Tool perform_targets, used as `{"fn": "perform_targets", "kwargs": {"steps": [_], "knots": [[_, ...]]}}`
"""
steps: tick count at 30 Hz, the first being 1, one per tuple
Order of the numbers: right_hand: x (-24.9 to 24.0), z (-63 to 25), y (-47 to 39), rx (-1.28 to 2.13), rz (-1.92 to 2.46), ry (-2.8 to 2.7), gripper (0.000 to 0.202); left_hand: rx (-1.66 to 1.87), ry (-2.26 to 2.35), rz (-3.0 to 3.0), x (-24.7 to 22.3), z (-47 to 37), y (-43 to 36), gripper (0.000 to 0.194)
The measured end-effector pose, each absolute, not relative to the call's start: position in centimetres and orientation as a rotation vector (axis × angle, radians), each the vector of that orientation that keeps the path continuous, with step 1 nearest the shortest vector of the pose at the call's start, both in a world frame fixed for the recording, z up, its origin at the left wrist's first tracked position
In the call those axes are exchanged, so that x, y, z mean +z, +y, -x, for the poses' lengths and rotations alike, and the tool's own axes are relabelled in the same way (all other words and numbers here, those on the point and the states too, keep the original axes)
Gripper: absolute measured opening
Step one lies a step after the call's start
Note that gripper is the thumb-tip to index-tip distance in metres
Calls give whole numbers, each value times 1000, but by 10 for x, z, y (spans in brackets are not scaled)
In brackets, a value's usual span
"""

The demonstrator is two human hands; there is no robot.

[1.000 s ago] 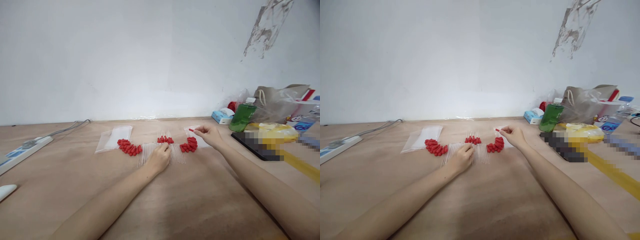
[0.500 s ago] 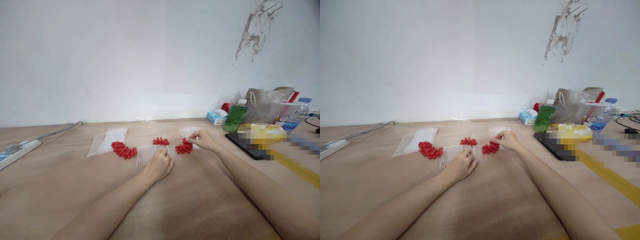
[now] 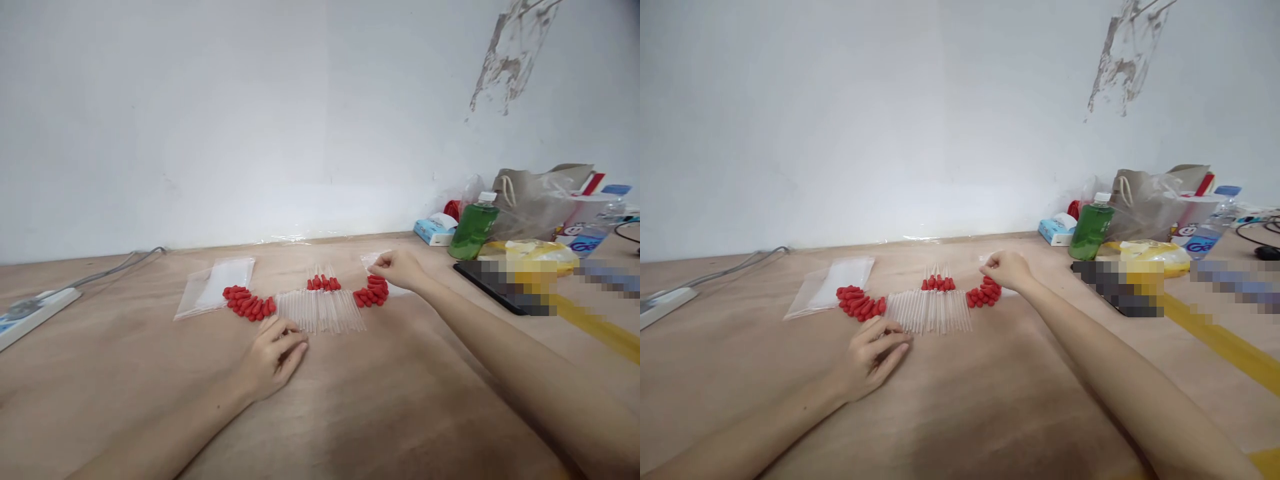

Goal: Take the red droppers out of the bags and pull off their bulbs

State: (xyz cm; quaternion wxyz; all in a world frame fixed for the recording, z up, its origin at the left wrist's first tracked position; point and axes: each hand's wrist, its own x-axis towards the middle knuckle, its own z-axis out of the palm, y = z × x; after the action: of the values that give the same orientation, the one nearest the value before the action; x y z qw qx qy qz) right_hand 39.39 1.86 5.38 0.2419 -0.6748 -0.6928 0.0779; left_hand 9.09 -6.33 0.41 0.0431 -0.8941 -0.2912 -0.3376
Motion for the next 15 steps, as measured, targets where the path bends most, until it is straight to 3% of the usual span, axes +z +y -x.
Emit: {"fn": "perform_targets", "kwargs": {"steps": [4,10,15], "knots": [[63,-349,42,404,1956,-1990,19,-1014,-918,2817,6,-89,-61,18],[67,-307,68,632,2064,-2138,32,-958,-954,2889,7,-91,-63,18],[67,-310,75,739,2044,-2179,29,-946,-959,2922,7,-90,-64,18]]}}
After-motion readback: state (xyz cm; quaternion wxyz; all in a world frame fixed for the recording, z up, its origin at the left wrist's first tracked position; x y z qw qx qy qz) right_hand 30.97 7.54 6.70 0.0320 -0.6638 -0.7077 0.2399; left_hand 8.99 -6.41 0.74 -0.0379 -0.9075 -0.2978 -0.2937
